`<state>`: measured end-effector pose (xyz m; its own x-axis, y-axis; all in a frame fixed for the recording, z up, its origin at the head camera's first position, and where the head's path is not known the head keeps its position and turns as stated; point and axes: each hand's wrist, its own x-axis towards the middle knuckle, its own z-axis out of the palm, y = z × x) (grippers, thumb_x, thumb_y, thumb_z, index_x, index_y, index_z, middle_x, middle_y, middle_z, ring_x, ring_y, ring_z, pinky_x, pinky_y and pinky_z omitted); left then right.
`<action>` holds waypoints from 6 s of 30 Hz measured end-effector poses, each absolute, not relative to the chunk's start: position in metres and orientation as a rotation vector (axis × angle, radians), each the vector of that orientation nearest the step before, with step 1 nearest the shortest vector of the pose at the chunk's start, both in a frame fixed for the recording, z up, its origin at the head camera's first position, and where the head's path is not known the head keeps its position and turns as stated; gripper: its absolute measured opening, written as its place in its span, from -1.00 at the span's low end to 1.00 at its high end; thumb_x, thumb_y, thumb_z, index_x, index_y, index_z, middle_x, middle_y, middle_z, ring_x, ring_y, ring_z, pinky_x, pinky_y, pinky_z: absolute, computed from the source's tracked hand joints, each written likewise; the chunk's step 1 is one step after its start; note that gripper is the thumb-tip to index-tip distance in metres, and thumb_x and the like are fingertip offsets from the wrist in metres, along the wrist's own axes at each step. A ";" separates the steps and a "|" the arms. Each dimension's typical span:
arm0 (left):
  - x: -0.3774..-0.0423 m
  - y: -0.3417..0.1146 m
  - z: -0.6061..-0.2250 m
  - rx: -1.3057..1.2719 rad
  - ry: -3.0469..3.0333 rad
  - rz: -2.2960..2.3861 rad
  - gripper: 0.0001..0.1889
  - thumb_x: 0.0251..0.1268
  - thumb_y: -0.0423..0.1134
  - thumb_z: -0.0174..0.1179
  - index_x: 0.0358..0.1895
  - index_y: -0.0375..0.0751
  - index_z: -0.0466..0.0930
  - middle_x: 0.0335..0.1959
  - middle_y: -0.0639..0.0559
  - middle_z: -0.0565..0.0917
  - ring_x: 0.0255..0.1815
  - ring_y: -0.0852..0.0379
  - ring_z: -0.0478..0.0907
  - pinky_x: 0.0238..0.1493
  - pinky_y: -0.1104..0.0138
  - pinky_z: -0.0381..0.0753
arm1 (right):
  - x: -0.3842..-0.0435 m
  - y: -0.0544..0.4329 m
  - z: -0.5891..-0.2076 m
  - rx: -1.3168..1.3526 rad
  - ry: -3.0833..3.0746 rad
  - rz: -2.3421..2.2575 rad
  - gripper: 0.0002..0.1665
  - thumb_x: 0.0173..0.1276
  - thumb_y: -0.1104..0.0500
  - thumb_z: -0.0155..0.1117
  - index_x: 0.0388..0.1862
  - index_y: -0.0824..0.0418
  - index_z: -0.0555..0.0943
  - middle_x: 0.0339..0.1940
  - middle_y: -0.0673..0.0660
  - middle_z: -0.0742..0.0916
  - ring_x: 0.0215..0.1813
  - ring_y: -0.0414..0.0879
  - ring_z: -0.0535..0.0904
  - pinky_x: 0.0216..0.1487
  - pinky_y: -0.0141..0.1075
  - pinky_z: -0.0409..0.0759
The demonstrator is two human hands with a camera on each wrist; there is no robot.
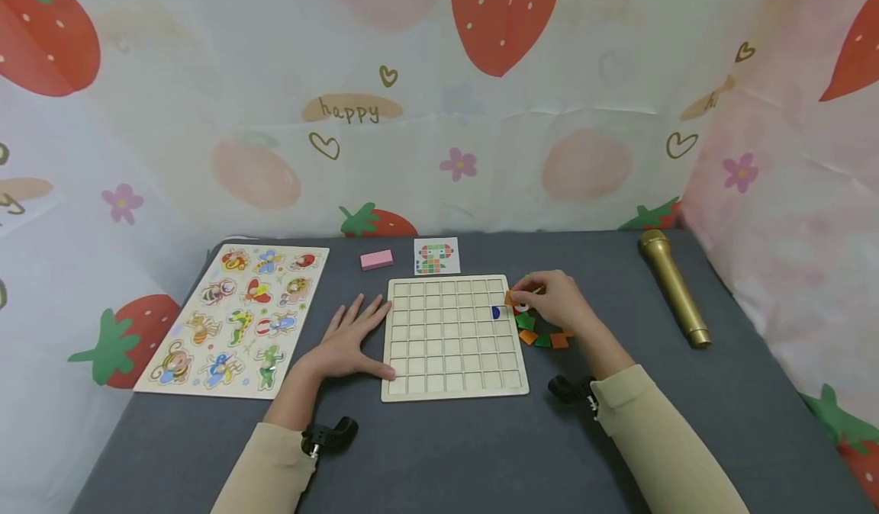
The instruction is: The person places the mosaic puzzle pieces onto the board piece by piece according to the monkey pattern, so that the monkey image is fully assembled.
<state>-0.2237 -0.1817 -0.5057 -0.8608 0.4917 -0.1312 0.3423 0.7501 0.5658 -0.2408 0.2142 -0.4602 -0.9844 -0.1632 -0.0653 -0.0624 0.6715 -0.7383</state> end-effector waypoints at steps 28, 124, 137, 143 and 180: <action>-0.224 -0.182 -0.505 0.674 2.683 0.785 0.31 -0.14 0.32 0.53 0.66 0.01 -0.07 0.69 -0.10 -0.11 0.68 -0.24 -0.40 0.58 -0.22 -0.43 | -0.256 0.172 -0.483 -0.259 2.713 -1.170 -0.87 0.38 0.04 0.42 -0.32 0.05 0.75 -0.33 0.04 0.72 -0.32 -0.05 0.56 -0.36 -0.22 0.53; -0.222 -0.181 -0.505 0.661 2.671 0.779 0.31 -0.14 0.34 0.52 0.66 0.01 -0.07 0.69 -0.08 -0.11 0.68 -0.22 -0.41 0.57 -0.22 -0.44 | -0.224 0.307 -0.478 -0.081 2.780 -0.998 -0.69 0.45 0.14 0.32 0.10 0.23 0.72 -0.07 0.23 0.77 -0.02 0.12 0.64 -0.11 -0.09 0.60; -0.223 -0.181 -0.506 0.656 2.677 0.775 0.32 -0.15 0.36 0.51 0.67 0.04 -0.08 0.70 -0.06 -0.12 0.69 -0.20 -0.42 0.58 -0.21 -0.45 | -0.225 0.314 -0.480 -0.020 2.789 -0.988 -0.73 0.42 -0.01 0.36 -0.25 0.19 0.71 -0.18 0.16 0.73 -0.15 0.03 0.56 -0.19 -0.20 0.50; -0.224 -0.181 -0.506 0.651 2.679 0.765 0.32 -0.16 0.38 0.50 0.67 0.05 -0.08 0.70 -0.05 -0.12 0.69 -0.19 -0.42 0.58 -0.20 -0.45 | -0.224 0.316 -0.478 -0.035 2.798 -0.972 -0.68 0.42 0.01 0.38 -0.11 0.26 0.69 -0.18 0.19 0.73 -0.15 0.04 0.60 -0.18 -0.16 0.54; -0.225 -0.181 -0.507 0.655 2.686 0.771 0.33 -0.17 0.40 0.50 0.67 0.07 -0.09 0.70 -0.04 -0.12 0.69 -0.19 -0.42 0.58 -0.19 -0.45 | -0.238 0.250 -0.459 -0.136 2.850 -1.227 -0.72 0.45 0.05 0.34 -0.05 0.22 0.71 -0.09 0.22 0.76 -0.10 0.07 0.66 -0.15 -0.11 0.64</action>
<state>-0.2245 -0.1807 -0.5074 -0.8612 0.4912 -0.1306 0.3470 0.7561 0.5549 -0.2382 0.2495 -0.4589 -0.9956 -0.0941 0.0019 -0.0661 0.6840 -0.7265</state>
